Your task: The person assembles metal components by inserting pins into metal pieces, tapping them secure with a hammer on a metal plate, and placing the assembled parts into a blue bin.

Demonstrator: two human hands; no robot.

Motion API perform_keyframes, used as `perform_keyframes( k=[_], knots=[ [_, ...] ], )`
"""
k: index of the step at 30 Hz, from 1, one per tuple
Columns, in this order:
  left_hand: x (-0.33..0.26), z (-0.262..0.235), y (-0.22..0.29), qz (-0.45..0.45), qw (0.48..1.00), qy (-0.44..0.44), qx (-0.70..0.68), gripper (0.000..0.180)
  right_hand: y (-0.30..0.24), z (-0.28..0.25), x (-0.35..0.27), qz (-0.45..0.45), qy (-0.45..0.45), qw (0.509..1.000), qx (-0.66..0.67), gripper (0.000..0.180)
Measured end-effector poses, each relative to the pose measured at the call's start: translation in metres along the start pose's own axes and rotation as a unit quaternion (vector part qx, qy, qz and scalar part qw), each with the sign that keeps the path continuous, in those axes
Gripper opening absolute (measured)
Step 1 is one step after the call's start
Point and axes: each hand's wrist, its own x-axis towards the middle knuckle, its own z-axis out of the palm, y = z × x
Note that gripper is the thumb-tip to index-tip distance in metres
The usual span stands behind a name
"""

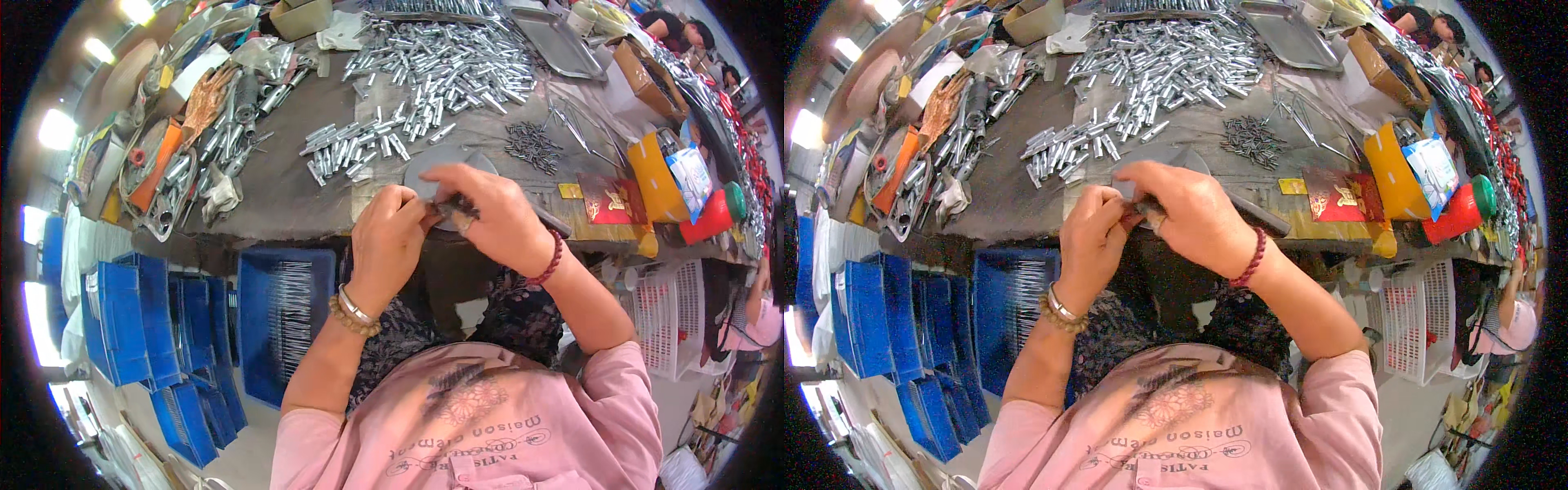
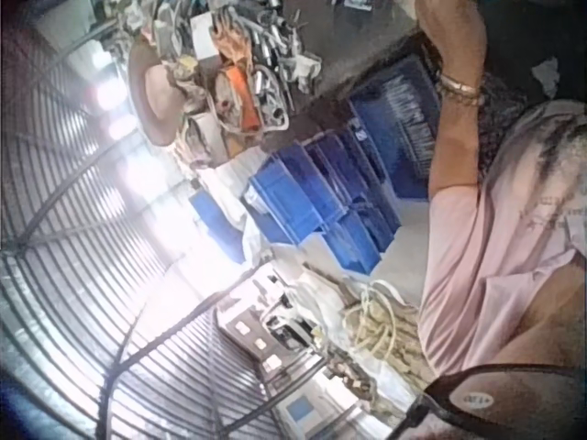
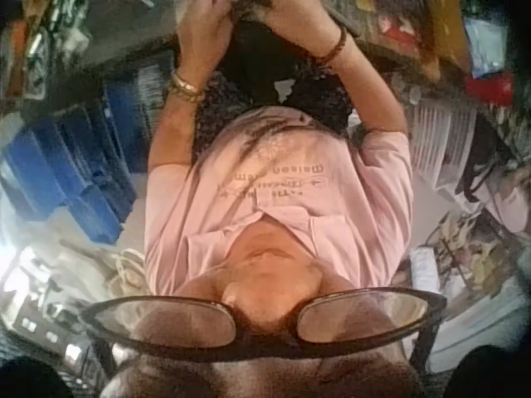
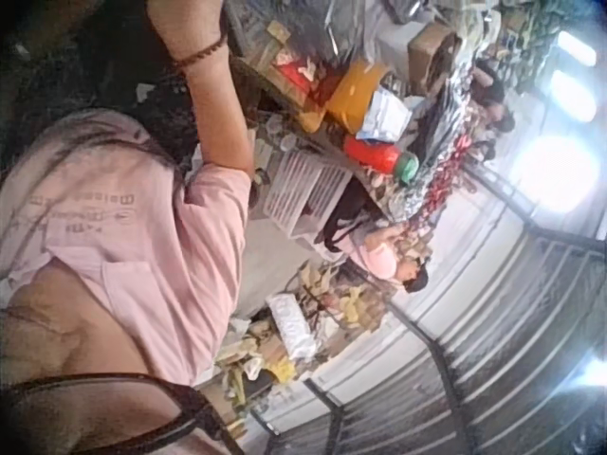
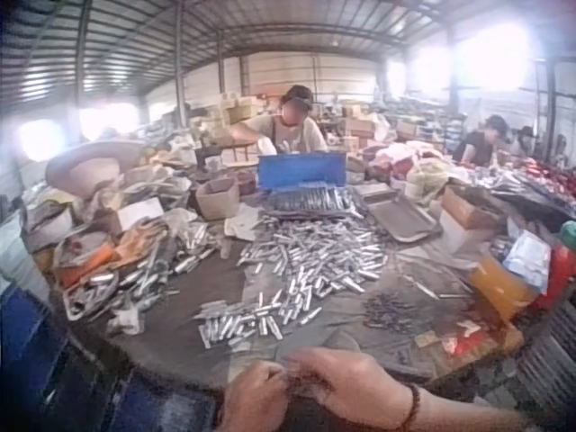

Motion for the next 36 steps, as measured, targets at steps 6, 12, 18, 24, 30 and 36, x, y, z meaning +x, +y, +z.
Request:
perform_keyframes(
  k=[6,12,18,24,30,36],
  knots=[
    [0.0,-0.002,0.002,-0.005,1.0,0.008,-0.023,0.01,0.006,0.0,-0.004,0.07,0.009,0.996,0.05,0.055],
    [0.0,-0.002,0.001,-0.015,0.999,0.011,-0.035,0.009,0.009,0.004,-0.004,0.048,0.013,0.998,0.023,0.052],
    [0.001,-0.001,0.004,-0.014,0.999,0.023,-0.033,0.013,0.004,0.01,-0.006,-0.021,0.025,0.997,-0.073,0.047],
    [0.001,0.004,0.001,-0.017,0.999,0.034,-0.017,0.019,0.0,0.021,-0.014,-0.078,0.053,0.976,-0.197,0.042],
    [0.001,0.001,0.001,-0.028,0.999,0.013,-0.035,0.013,0.004,-0.006,-0.024,-0.054,0.068,0.989,-0.123,0.05],
    [0.001,-0.001,0.005,-0.046,0.998,0.009,-0.04,0.012,0.022,-0.046,-0.046,0.116,-0.006,0.961,-0.252,0.049]
  ],
)
